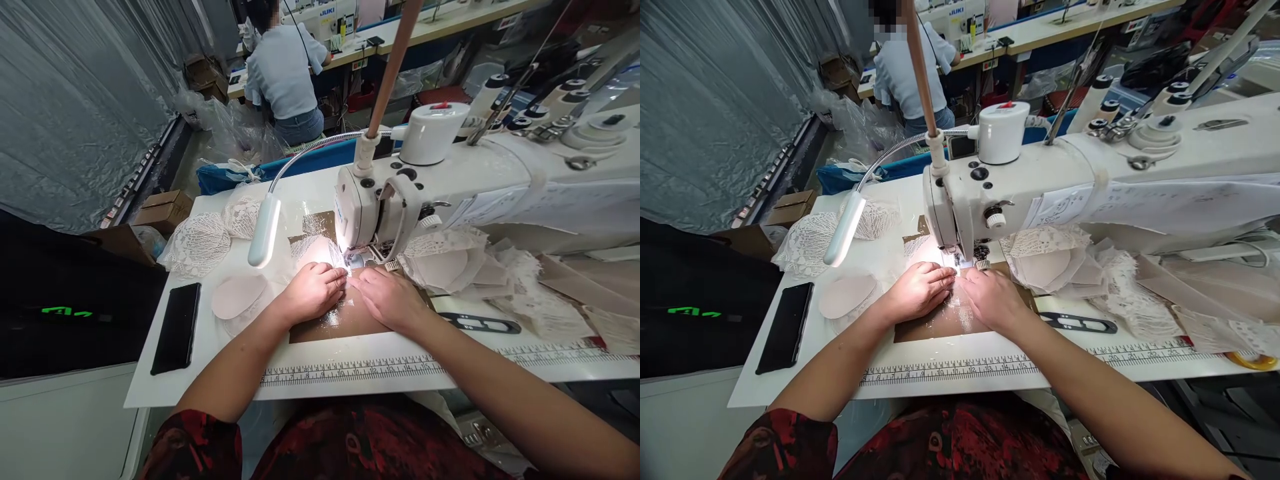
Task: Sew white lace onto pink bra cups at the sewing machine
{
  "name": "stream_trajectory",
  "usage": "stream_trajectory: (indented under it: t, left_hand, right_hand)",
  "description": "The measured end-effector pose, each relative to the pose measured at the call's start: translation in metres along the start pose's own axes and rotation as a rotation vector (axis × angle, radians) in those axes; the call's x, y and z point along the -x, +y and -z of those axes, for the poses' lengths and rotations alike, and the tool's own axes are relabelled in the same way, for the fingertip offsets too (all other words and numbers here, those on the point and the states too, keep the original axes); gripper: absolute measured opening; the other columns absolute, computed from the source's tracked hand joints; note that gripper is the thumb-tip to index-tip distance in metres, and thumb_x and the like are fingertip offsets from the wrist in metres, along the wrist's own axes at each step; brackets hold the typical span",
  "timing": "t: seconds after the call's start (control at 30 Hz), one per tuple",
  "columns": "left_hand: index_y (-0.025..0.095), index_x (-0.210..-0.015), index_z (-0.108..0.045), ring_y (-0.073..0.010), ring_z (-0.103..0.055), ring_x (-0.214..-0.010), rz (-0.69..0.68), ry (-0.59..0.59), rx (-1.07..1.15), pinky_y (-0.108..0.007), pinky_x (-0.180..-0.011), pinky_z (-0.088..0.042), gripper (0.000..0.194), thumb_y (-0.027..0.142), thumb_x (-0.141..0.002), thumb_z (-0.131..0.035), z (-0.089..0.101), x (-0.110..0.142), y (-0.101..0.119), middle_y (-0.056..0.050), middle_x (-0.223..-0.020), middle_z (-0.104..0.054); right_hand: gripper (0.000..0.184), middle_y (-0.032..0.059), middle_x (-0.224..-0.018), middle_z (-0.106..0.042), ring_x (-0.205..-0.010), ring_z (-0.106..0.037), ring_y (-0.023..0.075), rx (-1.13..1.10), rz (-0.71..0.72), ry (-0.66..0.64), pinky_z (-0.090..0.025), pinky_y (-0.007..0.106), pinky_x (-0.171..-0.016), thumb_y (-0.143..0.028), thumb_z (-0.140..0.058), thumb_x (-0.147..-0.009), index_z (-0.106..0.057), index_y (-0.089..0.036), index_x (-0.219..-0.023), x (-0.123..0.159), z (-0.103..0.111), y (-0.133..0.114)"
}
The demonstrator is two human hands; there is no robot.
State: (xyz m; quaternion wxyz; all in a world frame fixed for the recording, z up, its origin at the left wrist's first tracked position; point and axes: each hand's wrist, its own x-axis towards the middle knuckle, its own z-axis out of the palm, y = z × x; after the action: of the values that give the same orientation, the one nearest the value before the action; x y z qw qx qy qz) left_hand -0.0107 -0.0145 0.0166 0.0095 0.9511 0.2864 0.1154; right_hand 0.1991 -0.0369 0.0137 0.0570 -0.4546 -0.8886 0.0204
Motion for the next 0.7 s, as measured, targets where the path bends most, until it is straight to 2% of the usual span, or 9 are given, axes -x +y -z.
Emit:
stream_trajectory:
  t: [0.33,0.5,0.7]
  left_hand:
    - [0.014,-0.114,-0.065,-0.0226,-0.056,-0.099,0.097,0.058,0.001,-0.039,-0.086,-0.046,0.035,0.03,-0.096,-0.038,-0.002,-0.006,-0.007,-0.009,-0.122,-0.064]
    - [0.015,-0.115,-0.063,-0.024,-0.055,-0.101,0.159,0.108,-0.03,-0.041,-0.088,-0.046,0.035,0.032,-0.095,-0.04,-0.005,-0.005,-0.013,-0.01,-0.123,-0.063]
    - [0.017,-0.117,-0.062,-0.0275,-0.052,-0.109,0.268,0.124,-0.038,-0.043,-0.092,-0.043,0.035,0.033,-0.093,-0.041,-0.005,-0.004,-0.019,-0.01,-0.126,-0.06]
  right_hand:
    - [0.038,0.0079,-0.091,-0.064,-0.079,-0.057,0.0203,0.024,-0.083,-0.033,-0.03,0.032,-0.061,-0.018,-0.036,-0.091,-0.063,-0.018,-0.118,-0.009,0.004,-0.004]
    - [0.043,0.0052,-0.091,-0.065,-0.073,-0.059,0.0186,0.009,-0.076,-0.004,-0.031,0.031,-0.058,-0.018,-0.036,-0.09,-0.06,-0.025,-0.125,-0.008,0.0,-0.002]
    - [0.04,0.0033,-0.093,-0.067,-0.072,-0.061,0.0168,-0.07,-0.074,0.042,-0.036,0.03,-0.059,-0.023,-0.037,-0.092,-0.062,-0.026,-0.123,-0.006,-0.002,0.004]
